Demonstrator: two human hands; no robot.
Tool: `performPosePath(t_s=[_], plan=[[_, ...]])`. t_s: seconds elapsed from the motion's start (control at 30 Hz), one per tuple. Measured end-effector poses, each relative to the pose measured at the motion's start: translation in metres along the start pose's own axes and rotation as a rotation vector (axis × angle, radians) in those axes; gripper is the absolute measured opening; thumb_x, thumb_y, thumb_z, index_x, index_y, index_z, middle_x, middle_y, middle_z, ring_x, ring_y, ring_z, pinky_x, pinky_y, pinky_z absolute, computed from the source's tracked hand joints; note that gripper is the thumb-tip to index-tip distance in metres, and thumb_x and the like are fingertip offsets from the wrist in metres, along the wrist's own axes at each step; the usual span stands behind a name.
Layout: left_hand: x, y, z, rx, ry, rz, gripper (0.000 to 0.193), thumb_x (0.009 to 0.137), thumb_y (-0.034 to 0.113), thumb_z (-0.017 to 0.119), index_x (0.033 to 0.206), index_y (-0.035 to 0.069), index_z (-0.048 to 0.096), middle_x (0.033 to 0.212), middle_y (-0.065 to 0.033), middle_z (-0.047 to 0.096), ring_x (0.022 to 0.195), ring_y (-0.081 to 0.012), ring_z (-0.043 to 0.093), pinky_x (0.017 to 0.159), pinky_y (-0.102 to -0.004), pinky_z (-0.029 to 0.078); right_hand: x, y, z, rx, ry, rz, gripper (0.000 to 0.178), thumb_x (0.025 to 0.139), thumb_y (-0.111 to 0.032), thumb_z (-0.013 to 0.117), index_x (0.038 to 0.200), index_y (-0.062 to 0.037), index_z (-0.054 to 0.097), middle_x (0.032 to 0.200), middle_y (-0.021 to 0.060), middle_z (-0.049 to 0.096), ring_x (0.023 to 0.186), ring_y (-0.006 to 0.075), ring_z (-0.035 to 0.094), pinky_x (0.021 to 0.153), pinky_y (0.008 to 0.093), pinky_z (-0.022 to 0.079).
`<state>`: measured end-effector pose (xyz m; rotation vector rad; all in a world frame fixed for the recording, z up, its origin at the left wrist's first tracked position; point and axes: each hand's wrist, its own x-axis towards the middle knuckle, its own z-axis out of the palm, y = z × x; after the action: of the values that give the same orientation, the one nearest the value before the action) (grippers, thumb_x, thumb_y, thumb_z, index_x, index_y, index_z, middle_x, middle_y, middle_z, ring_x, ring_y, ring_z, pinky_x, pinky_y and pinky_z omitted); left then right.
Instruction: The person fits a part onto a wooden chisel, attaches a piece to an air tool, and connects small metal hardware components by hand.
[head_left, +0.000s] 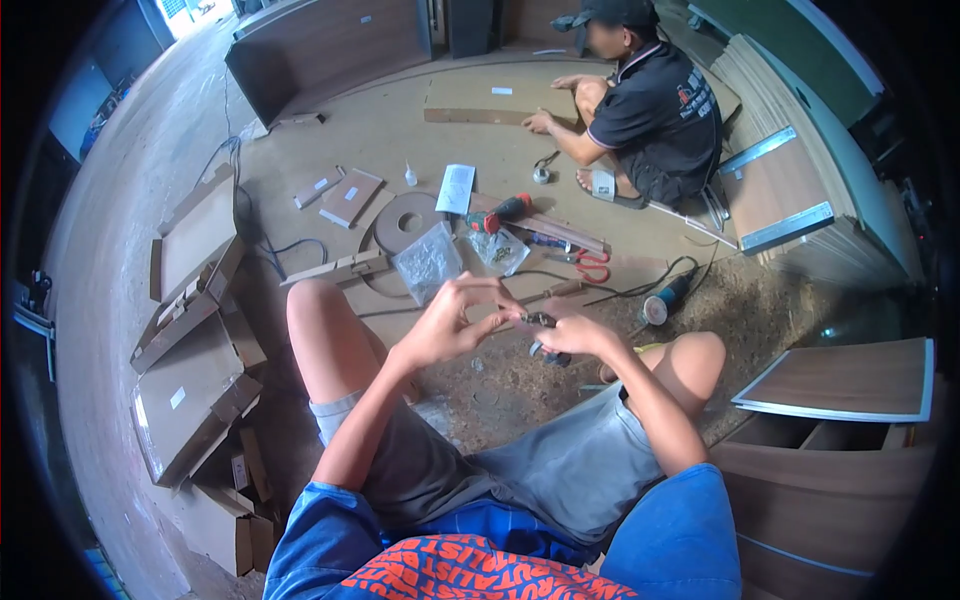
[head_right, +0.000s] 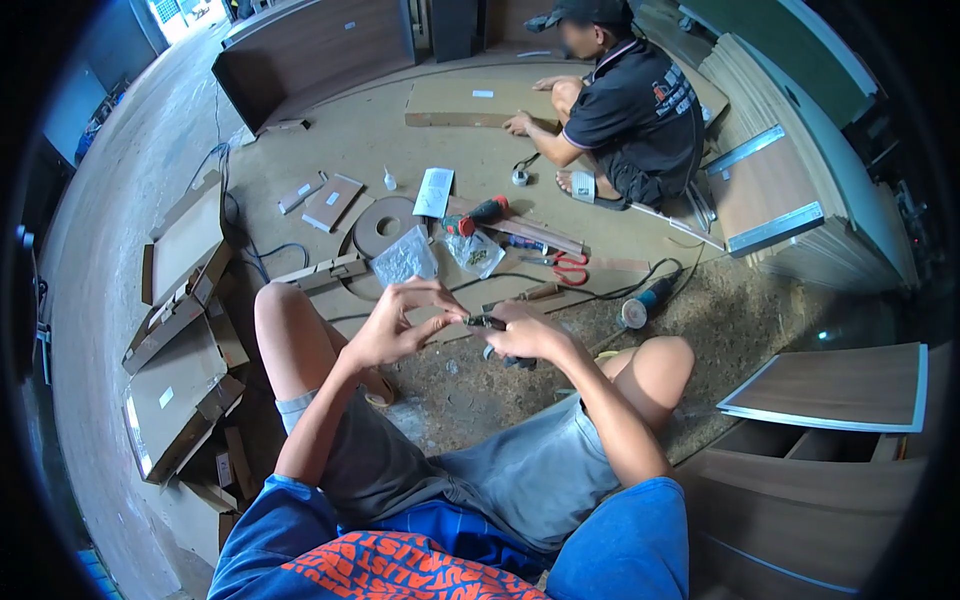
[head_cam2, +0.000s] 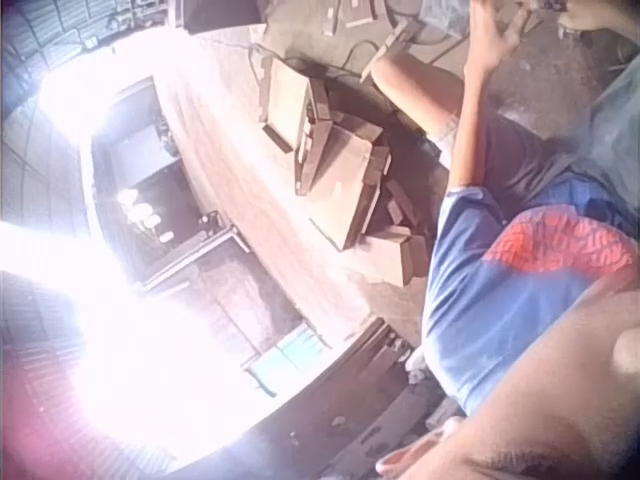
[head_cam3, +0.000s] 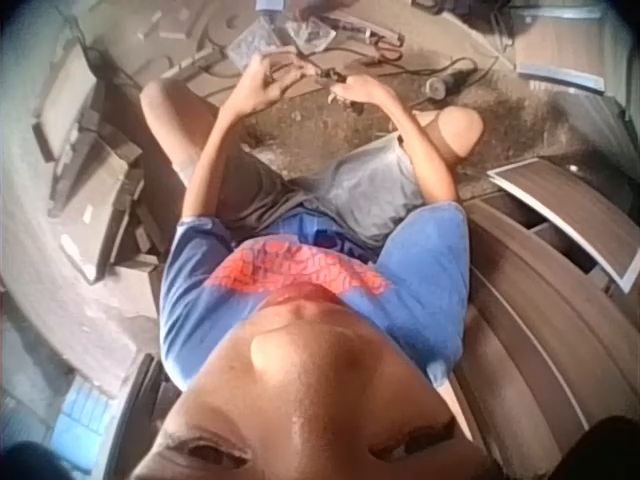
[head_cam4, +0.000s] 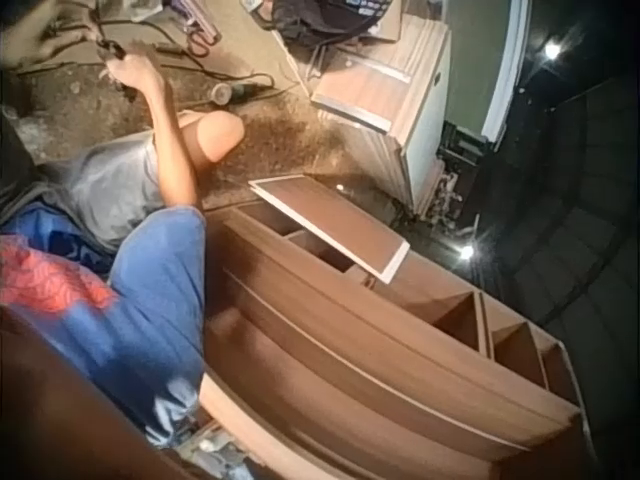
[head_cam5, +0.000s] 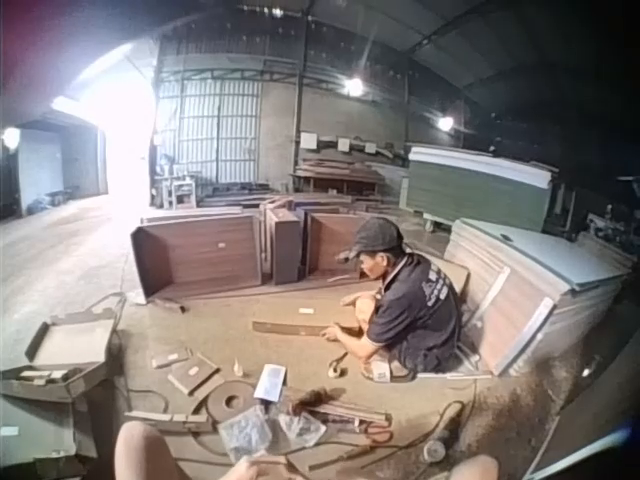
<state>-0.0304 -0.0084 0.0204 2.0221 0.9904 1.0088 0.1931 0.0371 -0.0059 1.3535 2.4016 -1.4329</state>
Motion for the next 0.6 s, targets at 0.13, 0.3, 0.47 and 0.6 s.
performPosePath(t_s=[0.13, 0.3, 0.47, 0.6], plan=[[0.003, 0.013, 0.005, -0.247, -0.106, -0.079, 0.008, 0.084, 0.005, 0.066, 0.089, 0.000, 0.067, 0.087, -0.0092, 0.066, 0.088, -0.0206, 0.063, 0.079, -0.0319, 0.049, -0.001, 0.018, 0.008, -0.170, 0.120, -0.245, 0.026, 0.080, -0.026, 0.064, 0.088, -0.0017, 0.066, 0.089, 0.0211, 0.066, 0.088, 0.0375, 0.063, 0.075, 0.0430, 0.049], [-0.002, 0.005, 0.010, -0.566, -0.298, -0.182, 0.011, 0.089, 0.009, 0.064, 0.094, -0.001, 0.063, 0.087, -0.0073, 0.066, 0.083, -0.0149, 0.064, 0.076, -0.0307, 0.049, -0.006, 0.010, 0.003, -0.254, -0.034, -0.193, 0.026, 0.074, -0.019, 0.063, 0.089, 0.0015, 0.066, 0.092, 0.0209, 0.066, 0.089, 0.0368, 0.063, 0.077, 0.0446, 0.049], [0.001, 0.006, 0.015, -0.527, -0.249, -0.201, 0.013, 0.091, 0.011, 0.061, 0.095, -0.001, 0.059, 0.086, -0.0074, 0.063, 0.078, -0.0141, 0.062, 0.072, -0.0301, 0.049, -0.005, 0.016, -0.001, -0.269, -0.048, -0.117, 0.023, 0.074, -0.016, 0.062, 0.086, 0.0021, 0.066, 0.091, 0.0213, 0.065, 0.091, 0.0363, 0.062, 0.078, 0.0446, 0.048], [0.003, 0.010, 0.021, -0.340, -0.112, -0.151, 0.017, 0.095, 0.015, 0.053, 0.104, 0.002, 0.054, 0.090, -0.0093, 0.061, 0.077, -0.0173, 0.061, 0.070, -0.0311, 0.047, 0.007, 0.041, 0.005, -0.161, 0.200, -0.255, 0.021, 0.075, -0.015, 0.060, 0.083, 0.0040, 0.064, 0.083, 0.0240, 0.063, 0.085, 0.0403, 0.061, 0.077, 0.0463, 0.048]])
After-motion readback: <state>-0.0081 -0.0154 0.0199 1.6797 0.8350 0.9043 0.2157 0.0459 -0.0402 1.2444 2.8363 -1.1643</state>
